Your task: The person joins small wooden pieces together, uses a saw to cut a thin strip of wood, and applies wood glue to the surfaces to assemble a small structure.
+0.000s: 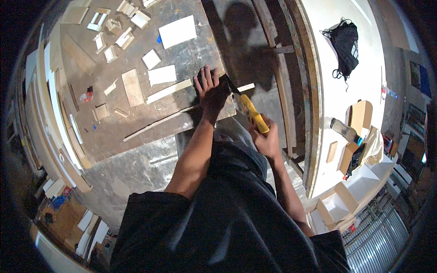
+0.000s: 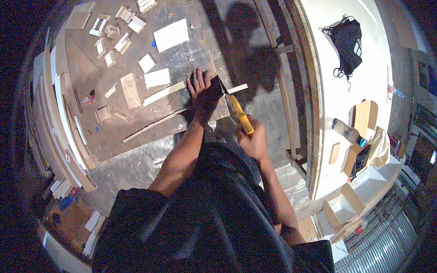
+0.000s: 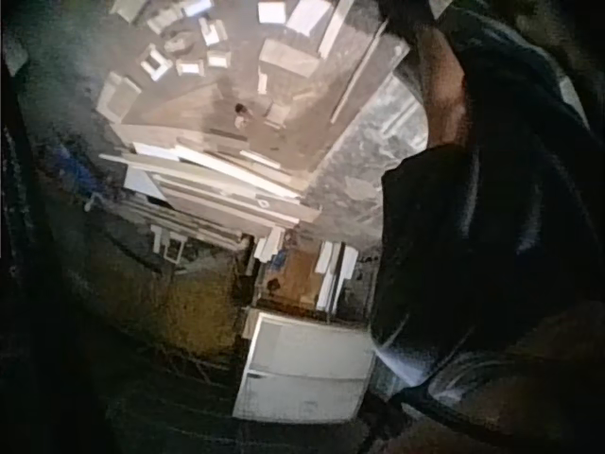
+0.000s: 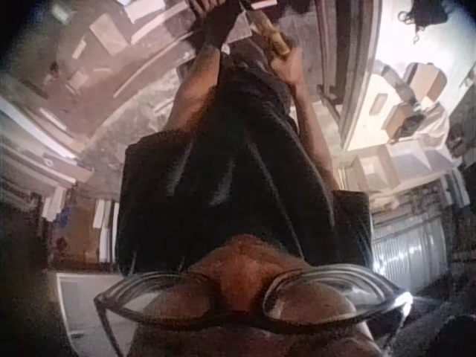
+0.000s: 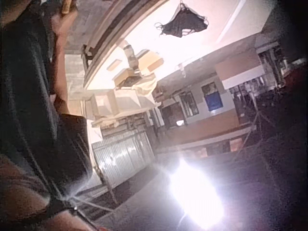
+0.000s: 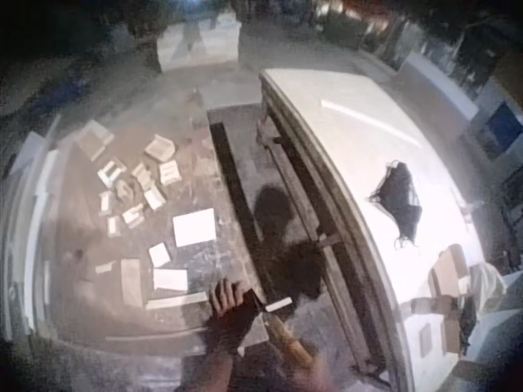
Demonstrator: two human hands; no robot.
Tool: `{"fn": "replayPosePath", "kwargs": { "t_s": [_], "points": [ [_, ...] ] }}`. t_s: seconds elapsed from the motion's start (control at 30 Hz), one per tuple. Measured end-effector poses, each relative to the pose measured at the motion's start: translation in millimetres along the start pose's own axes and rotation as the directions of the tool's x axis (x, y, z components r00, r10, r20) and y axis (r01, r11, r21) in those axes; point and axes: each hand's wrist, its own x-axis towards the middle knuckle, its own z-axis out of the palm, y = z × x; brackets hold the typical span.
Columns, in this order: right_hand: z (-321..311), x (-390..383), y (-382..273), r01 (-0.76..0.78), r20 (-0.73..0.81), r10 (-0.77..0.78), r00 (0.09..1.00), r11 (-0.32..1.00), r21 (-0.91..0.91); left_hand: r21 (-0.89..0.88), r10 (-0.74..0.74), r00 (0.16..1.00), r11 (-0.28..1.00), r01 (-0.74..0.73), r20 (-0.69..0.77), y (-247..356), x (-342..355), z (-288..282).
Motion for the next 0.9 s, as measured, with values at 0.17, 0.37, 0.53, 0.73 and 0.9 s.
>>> {"fn": "replayPosePath", "kwargs": {
  "t_s": [0.17, 0.37, 0.53, 0.73, 0.9],
  "points": [
    [-3, 8, 18, -0.057, 0.104, 0.058, 0.993, 0.998, -0.006, -0.013, 0.018, 0.999, 1.000, -0.018, -0.052, -2, -3, 5],
    [-3, -3, 12, 0.062, -0.029, -0.064, 0.998, 0.996, -0.061, -0.005, 0.040, 0.996, 0.999, -0.041, -0.085, -3, -8, 10],
    [-9, -7, -1, -0.088, 0.004, 0.088, 0.996, 0.996, 0.016, 0.009, 0.038, 0.997, 0.999, -0.037, -0.061, 0, -8, 14],
    [-6, -2, 1, 0.003, -0.056, -0.009, 0.998, 0.994, -0.110, 0.009, 0.039, 0.994, 0.999, -0.039, -0.099, 2, -2, 15],
    [-5, -9, 3, 0.001, -0.002, -0.001, 1.000, 1.000, -0.008, 0.020, 0.011, 0.995, 1.000, -0.009, -0.104, -3, -19, 12]
  ]
}}
